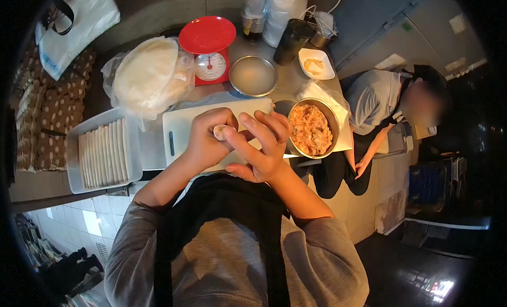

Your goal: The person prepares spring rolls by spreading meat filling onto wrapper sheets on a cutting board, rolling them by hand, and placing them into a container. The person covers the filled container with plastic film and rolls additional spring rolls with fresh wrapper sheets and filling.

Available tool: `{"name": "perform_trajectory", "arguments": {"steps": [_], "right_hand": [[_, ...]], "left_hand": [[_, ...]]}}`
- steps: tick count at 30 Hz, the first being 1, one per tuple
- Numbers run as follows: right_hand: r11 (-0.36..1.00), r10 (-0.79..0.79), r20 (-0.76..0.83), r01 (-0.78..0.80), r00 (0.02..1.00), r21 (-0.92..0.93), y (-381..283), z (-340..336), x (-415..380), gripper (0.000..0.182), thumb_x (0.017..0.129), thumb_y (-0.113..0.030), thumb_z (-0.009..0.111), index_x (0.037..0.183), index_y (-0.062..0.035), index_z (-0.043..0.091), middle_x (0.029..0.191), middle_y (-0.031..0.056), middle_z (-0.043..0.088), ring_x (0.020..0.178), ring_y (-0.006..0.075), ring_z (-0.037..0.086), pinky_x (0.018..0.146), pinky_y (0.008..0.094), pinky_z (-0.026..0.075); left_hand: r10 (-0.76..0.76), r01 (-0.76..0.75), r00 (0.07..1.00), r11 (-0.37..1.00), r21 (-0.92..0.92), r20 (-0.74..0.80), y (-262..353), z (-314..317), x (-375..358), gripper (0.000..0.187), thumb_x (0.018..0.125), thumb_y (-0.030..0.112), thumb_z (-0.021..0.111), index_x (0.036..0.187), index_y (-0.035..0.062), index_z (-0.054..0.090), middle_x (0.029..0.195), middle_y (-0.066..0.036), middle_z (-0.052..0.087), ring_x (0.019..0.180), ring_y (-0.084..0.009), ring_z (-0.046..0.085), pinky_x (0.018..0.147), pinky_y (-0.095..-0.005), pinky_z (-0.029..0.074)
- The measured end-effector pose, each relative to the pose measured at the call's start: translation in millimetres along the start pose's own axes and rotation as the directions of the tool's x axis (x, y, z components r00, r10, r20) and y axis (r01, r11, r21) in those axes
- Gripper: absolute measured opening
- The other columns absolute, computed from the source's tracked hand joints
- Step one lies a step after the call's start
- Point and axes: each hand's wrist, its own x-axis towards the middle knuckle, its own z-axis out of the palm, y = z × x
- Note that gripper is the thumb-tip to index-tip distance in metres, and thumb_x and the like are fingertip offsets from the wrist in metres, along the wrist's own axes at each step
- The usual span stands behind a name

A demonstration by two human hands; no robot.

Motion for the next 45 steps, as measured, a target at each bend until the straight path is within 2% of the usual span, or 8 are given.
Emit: {"name": "perform_trajectory", "arguments": {"steps": [9, 15, 21, 28, 37, 40, 44, 45], "right_hand": [[0.987, -0.147, 0.233, 0.157, 0.961, -0.023, 12.3, -17.4, 25.3, 0.051, 0.09, -0.055, 0.044, 0.086, -0.0122, 0.071, 0.119, 0.0124, 0.06, 0.116, 0.0341, 0.046, 0.096, 0.0498, 0.034], [0.805, 0.302, 0.1, -0.31, 0.948, 0.507, 23.9, -26.5, 11.1, 0.041, 0.09, -0.045, 0.049, 0.095, -0.0136, 0.074, 0.118, 0.0116, 0.061, 0.109, 0.0337, 0.051, 0.094, 0.0438, 0.037], [0.942, 0.027, 0.192, -0.089, 0.981, 0.323, 23.5, -20.2, 22.1, 0.044, 0.09, -0.048, 0.048, 0.084, -0.0119, 0.073, 0.117, 0.0137, 0.061, 0.108, 0.0345, 0.052, 0.095, 0.0455, 0.038], [0.436, 0.29, 0.264, -0.373, 0.92, 0.819, 25.3, -20.3, 18.0, 0.06, 0.096, -0.054, 0.037, 0.085, -0.0075, 0.073, 0.118, 0.0184, 0.057, 0.116, 0.035, 0.049, 0.101, 0.0472, 0.032], [0.937, -0.215, 0.326, 0.101, 0.921, 0.335, 27.2, -44.1, 49.3, 0.045, 0.09, -0.051, 0.049, 0.082, -0.0115, 0.069, 0.122, 0.012, 0.06, 0.112, 0.0333, 0.052, 0.096, 0.0479, 0.034], [0.862, -0.036, 0.322, -0.134, 0.946, 0.489, 24.0, -42.0, 46.8, 0.043, 0.087, -0.052, 0.053, 0.079, -0.0119, 0.067, 0.125, 0.008, 0.059, 0.114, 0.0318, 0.051, 0.096, 0.0498, 0.033], [0.986, -0.141, 0.469, 0.08, 0.872, 0.148, 19.1, -37.9, 47.8, 0.052, 0.089, -0.057, 0.047, 0.088, -0.0116, 0.071, 0.129, 0.012, 0.056, 0.118, 0.0333, 0.048, 0.099, 0.0458, 0.032], [0.963, -0.082, 0.417, -0.036, 0.905, 0.269, 23.7, -35.4, 46.8, 0.053, 0.09, -0.058, 0.047, 0.092, -0.0109, 0.071, 0.13, 0.0133, 0.055, 0.12, 0.0333, 0.048, 0.1, 0.0457, 0.032]], "left_hand": [[-0.101, 0.133, 0.989, 0.928, -0.349, 0.107, -1.0, 22.0, -8.6, 0.015, 0.07, 0.005, 0.07, 0.078, 0.0006, 0.058, 0.072, -0.005, 0.061, 0.067, -0.0119, 0.057, 0.059, -0.0288, 0.044], [-0.216, 0.32, 0.941, 0.821, -0.473, 0.261, -3.7, 18.9, -3.4, 0.023, 0.068, 0.003, 0.074, 0.071, 0.0043, 0.052, 0.065, 0.003, 0.05, 0.063, -0.0048, 0.044, 0.057, -0.0235, 0.039], [-0.142, 0.228, 0.948, 0.928, -0.294, 0.285, -1.9, 18.0, -1.4, 0.026, 0.075, 0.013, 0.075, 0.066, 0.0031, 0.053, 0.059, 0.002, 0.049, 0.06, -0.0049, 0.044, 0.054, -0.0239, 0.038], [-0.312, 0.547, 0.779, 0.762, -0.346, 0.544, 36.9, 11.4, 7.7, 0.021, 0.077, 0.014, 0.074, 0.069, 0.0016, 0.059, 0.06, 0.001, 0.054, 0.059, -0.0049, 0.051, 0.054, -0.0237, 0.042], [0.015, 0.081, 0.943, 0.958, -0.274, 0.332, 11.6, 18.5, 1.5, 0.019, 0.072, 0.014, 0.074, 0.071, 0.0021, 0.06, 0.06, -0.007, 0.055, 0.055, -0.0154, 0.052, 0.054, -0.0291, 0.042], [-0.079, 0.151, 0.94, 0.969, -0.198, 0.332, 15.8, 16.3, 2.6, 0.02, 0.071, 0.015, 0.074, 0.07, 0.0021, 0.059, 0.059, -0.009, 0.052, 0.054, -0.0183, 0.051, 0.053, -0.0303, 0.042], [-0.024, 0.077, 0.986, 0.942, -0.327, 0.164, -5.1, 28.8, 0.3, 0.021, 0.072, 0.017, 0.074, 0.071, 0.0025, 0.059, 0.061, -0.009, 0.054, 0.055, -0.0157, 0.052, 0.054, -0.0299, 0.043], [-0.052, 0.107, 0.979, 0.953, -0.282, 0.196, -10.8, 23.9, 0.8, 0.021, 0.074, 0.019, 0.074, 0.071, 0.0032, 0.059, 0.062, -0.008, 0.055, 0.055, -0.0148, 0.053, 0.054, -0.0296, 0.043]]}}
